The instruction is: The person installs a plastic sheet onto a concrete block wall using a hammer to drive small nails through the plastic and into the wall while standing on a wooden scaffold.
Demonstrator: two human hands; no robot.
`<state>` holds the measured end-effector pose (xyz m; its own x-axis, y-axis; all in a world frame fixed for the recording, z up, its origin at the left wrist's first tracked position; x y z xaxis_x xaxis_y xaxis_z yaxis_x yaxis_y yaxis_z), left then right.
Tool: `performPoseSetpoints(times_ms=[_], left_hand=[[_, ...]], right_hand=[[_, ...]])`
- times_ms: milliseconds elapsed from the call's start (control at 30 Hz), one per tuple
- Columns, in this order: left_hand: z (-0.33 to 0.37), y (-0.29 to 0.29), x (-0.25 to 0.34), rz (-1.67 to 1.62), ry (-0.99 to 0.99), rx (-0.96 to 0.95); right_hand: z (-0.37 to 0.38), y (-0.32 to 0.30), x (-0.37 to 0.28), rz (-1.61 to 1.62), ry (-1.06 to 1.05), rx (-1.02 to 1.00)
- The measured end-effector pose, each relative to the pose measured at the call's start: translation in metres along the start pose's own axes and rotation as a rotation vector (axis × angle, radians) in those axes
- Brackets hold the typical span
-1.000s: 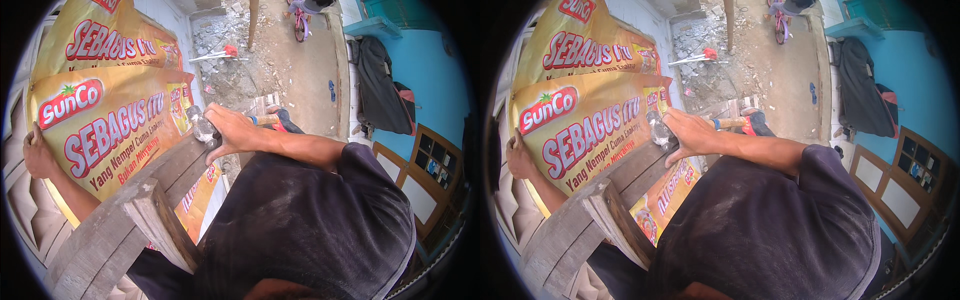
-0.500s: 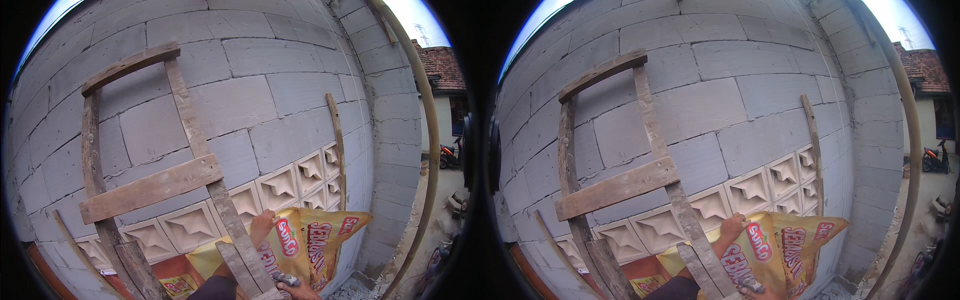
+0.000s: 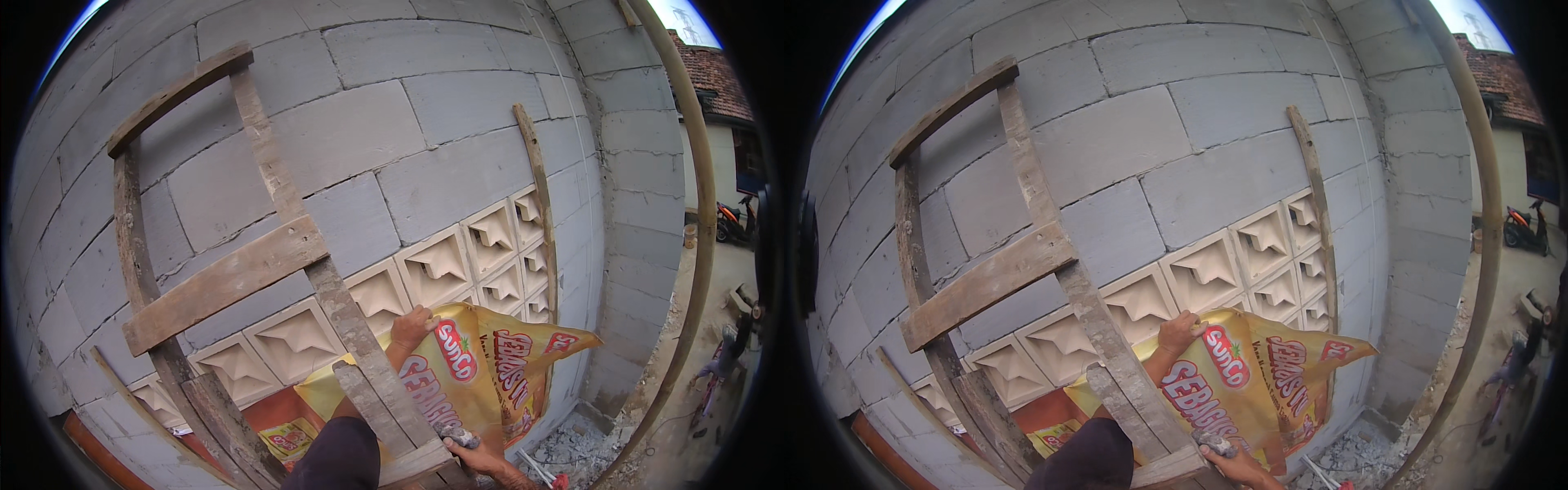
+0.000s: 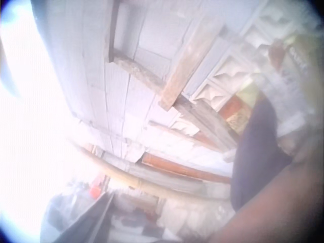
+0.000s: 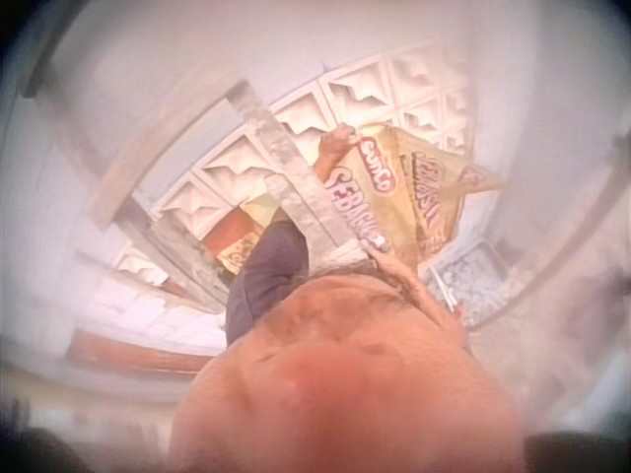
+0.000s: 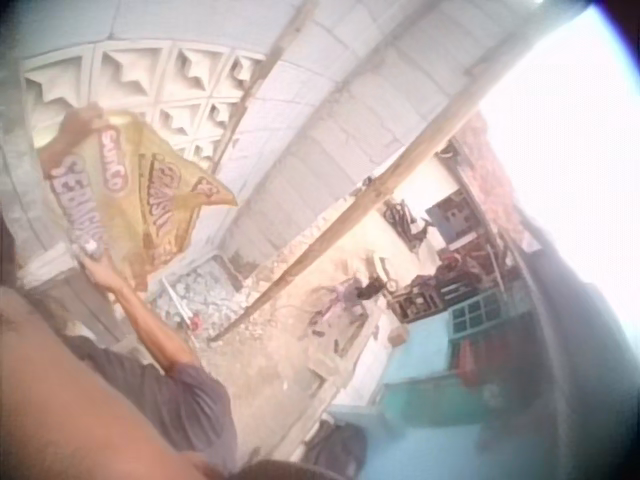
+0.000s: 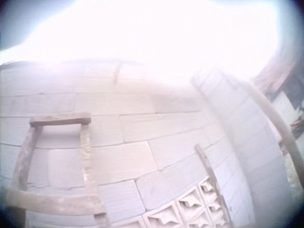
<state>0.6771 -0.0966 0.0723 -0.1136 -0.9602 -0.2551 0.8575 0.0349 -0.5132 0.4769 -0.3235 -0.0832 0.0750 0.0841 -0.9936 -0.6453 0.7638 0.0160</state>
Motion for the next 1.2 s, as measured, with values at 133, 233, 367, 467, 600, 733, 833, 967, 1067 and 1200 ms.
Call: performPoseSetpoints(times_ms=[133, 233, 367, 467, 600, 733, 833, 967, 1067, 1200], left_hand=[[-0.018, 0.015, -0.028, -0.139, -0.037, -0.023], [-0.029, 0.030, -0.020, -0.354, -0.300, -0.113], [-0.020, 0.040, -0.002, 0.024, 0.229, -0.032], [-0.017, 0.016, -0.019, -0.115, 0.200, -0.072], [-0.005, -0.011, 0.013, 0.018, 0.214, -0.159], [-0.008, -0.008, -0.004, 0.090, 0.315, -0.169], [-0.008, 0.017, -0.012, 0.006, 0.195, -0.265], [-0.001, 0.041, -0.019, -0.110, -0.011, -0.424], [-0.007, 0.044, -0.026, -0.129, -0.090, -0.541], [-0.005, 0.064, -0.043, -0.171, -0.227, -0.805]], right_hand=[[-0.013, -0.035, -0.006, 0.006, 0.087, -0.039], [0.001, -0.058, 0.005, 0.194, -0.101, 0.073], [0.017, -0.069, 0.031, 0.236, -0.086, 0.096], [0.012, -0.054, -0.009, 0.159, -0.159, 0.129], [0.003, -0.066, 0.006, -0.048, 0.032, 0.178], [-0.014, -0.068, -0.021, -0.002, -0.113, 0.144], [-0.019, -0.095, -0.014, 0.072, 0.002, 0.076], [0.007, -0.109, -0.004, 0.156, -0.016, 0.190], [0.017, -0.110, -0.001, 0.174, -0.021, 0.250], [0.010, -0.139, 0.000, 0.090, -0.046, 0.352]])
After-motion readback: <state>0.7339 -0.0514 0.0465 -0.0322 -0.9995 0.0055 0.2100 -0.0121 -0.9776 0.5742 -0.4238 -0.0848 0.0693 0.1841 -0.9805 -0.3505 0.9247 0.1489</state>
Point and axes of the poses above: each hand's wrist, its own z-axis towards the middle knuckle, its own y-axis out of the palm, x = y × z, the point moved 5 cm from there along z, towards the middle knuckle, and after that the axes turned 9 degrees about -y, right-handed, at the moved point
